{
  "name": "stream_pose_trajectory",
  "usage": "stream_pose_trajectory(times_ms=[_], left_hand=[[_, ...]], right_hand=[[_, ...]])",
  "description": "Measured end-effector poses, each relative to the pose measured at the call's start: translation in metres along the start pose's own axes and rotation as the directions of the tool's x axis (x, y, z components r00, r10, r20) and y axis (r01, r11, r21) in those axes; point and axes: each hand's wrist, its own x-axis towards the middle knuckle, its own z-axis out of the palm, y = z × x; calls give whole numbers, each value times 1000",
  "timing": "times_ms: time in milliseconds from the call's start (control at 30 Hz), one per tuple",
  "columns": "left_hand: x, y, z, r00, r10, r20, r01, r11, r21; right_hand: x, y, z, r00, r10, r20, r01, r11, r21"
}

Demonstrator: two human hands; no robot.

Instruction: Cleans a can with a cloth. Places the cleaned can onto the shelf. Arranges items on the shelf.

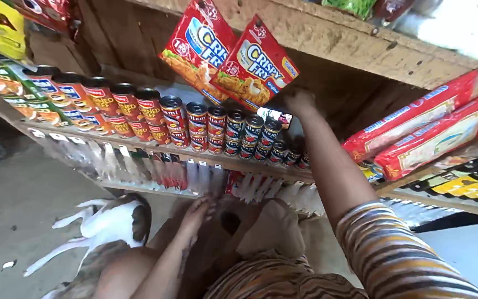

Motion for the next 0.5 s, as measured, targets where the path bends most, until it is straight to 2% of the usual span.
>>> stream_pose_trajectory(times_ms=[67, 133, 233, 400, 467, 500], left_hand=[[0, 1, -2, 1000, -14, 5, 14, 1000, -5], [0, 2, -6, 995, 64, 81, -66, 997, 31], [2, 2, -8, 985, 110, 131, -122, 989, 87], [7, 3, -14, 975, 51, 217, -84, 986, 143], [10, 3, -15, 967, 67, 247, -108, 982, 155], [12, 3, -15, 962, 69, 263, -114, 980, 162]], right_hand=[[17, -10, 15, 998, 56, 17, -54, 996, -75], [31, -19, 32, 997, 64, 36, -56, 982, -180], [52, -11, 61, 995, -45, -88, 28, 983, -184], [51, 7, 65, 965, -211, -154, 191, 973, -133], [48, 11, 69, 964, -213, -156, 199, 975, -100], [43, 5, 66, 980, -162, -117, 151, 984, -95]])
